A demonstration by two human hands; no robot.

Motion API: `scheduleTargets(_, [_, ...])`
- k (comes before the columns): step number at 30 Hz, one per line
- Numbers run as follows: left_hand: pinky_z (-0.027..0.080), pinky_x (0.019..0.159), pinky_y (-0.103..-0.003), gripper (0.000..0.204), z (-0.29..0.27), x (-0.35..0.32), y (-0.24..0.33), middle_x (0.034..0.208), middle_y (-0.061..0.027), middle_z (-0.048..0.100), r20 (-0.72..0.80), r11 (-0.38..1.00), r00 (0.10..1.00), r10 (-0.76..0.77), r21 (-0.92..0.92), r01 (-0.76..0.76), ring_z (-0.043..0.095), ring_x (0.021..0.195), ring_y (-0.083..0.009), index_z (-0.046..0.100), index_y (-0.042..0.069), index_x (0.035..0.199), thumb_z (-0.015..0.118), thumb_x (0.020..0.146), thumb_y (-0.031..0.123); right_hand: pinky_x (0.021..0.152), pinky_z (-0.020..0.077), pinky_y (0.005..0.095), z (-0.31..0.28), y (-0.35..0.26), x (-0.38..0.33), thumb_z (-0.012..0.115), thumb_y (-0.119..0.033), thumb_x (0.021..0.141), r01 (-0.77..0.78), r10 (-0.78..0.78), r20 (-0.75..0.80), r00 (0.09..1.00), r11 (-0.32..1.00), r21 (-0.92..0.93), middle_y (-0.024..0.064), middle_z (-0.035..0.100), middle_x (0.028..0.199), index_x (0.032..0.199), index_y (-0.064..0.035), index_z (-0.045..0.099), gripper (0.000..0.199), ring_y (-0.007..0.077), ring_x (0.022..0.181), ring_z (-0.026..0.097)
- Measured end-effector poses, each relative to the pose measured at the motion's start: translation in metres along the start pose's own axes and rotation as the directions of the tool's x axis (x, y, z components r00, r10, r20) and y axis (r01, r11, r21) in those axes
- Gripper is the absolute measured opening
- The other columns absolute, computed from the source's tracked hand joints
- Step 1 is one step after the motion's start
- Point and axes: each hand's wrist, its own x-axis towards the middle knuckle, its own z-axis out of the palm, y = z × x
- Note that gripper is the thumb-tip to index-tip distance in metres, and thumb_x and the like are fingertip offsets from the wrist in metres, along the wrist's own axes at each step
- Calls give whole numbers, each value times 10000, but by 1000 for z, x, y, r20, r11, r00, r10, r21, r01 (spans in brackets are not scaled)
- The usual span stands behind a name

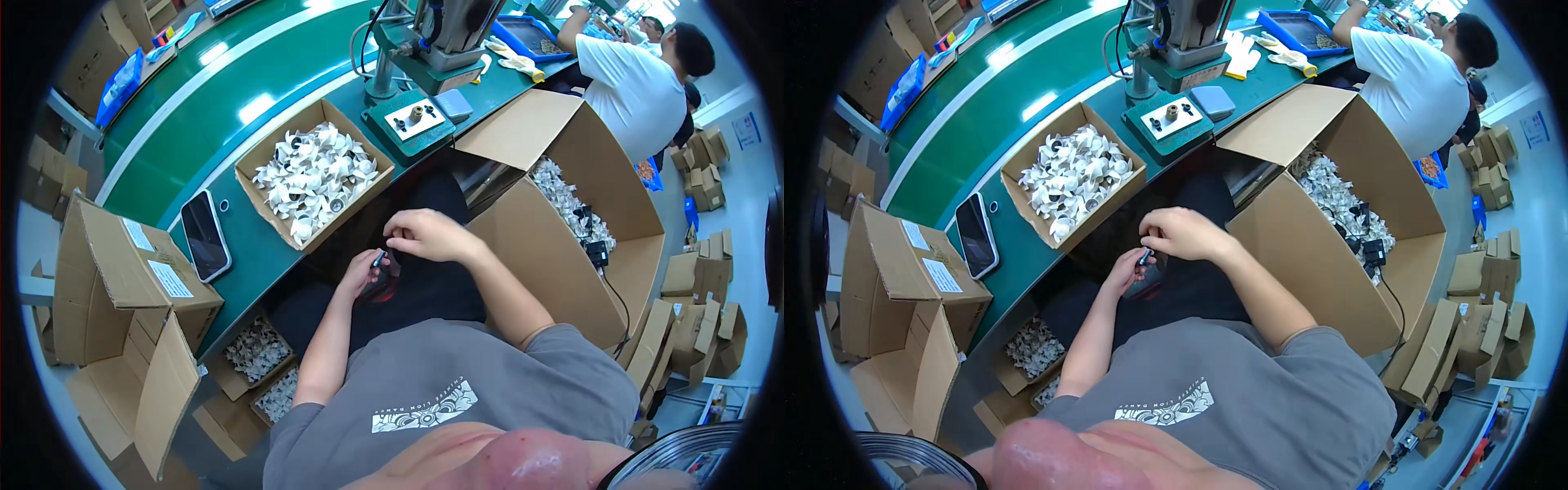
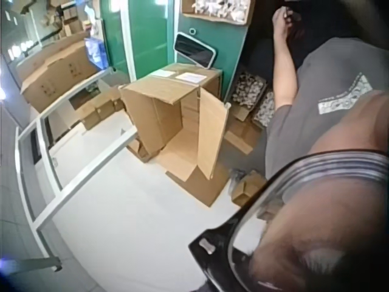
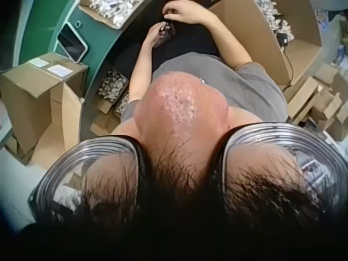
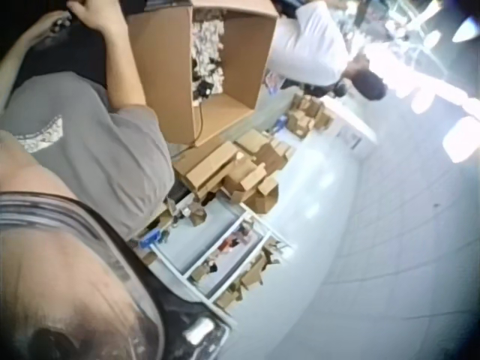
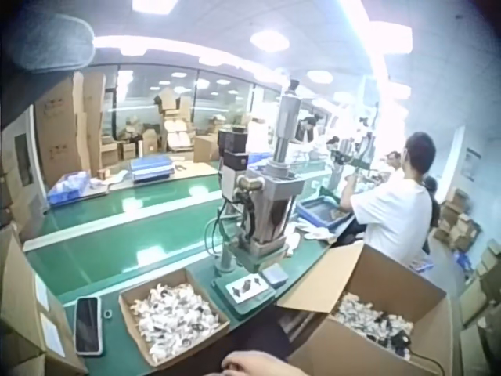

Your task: The person assembles small components by combining metal cylinders with plastic pieces and pressing them with a pneumatic press machine.

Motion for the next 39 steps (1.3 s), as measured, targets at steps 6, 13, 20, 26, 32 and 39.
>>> scheduleTargets(6, [412,540,-199,231,4,-5,4,864,-18,631,229,993,973,30,-121,-2,512,620,-57,590,82,1039,505,1012,295,784,525,367,83,83,7,660,-143,830,131,-120,-229,966,991,32,181,648,918,1055,0,653,266,317,855,652])
scheduleTargets(13, [431,638,-266,247,4,-14,9,863,-44,611,345,938,933,106,-346,21,542,724,-107,579,54,1060,499,1017,284,789,528,348,81,81,10,708,-83,789,24,-34,40,999,969,245,174,642,919,1028,14,672,261,285,885,660])
scheduleTargets(20, [424,661,-285,302,8,-16,19,848,-40,602,397,878,901,177,-477,38,534,743,-114,590,26,1114,493,1018,296,720,523,273,68,79,14,736,-59,804,-34,63,-62,996,918,394,71,620,900,1028,-10,656,243,145,806,634])
scheduleTargets(26, [421,635,-255,353,5,5,23,868,-29,617,343,927,926,154,-374,-16,532,726,-93,601,11,1148,482,1024,319,686,497,231,-39,38,21,726,-71,814,90,155,-640,753,938,334,46,615,894,979,-14,655,188,91,760,605])
scheduleTargets(32, [409,600,-222,351,14,18,27,860,-16,614,303,960,948,96,-280,-8,512,689,-65,607,18,1143,487,1022,325,682,487,252,-101,62,67,707,-129,854,-108,108,-763,638,993,49,57,651,847,1010,2,696,204,108,726,614])
scheduleTargets(39, [418,596,-215,331,14,33,25,856,2,618,252,966,965,71,-260,-3,511,667,-51,619,32,1130,498,1018,319,665,487,329,-97,77,85,749,-203,819,-138,152,-694,704,987,77,122,631,852,896,47,692,268,207,718,622])
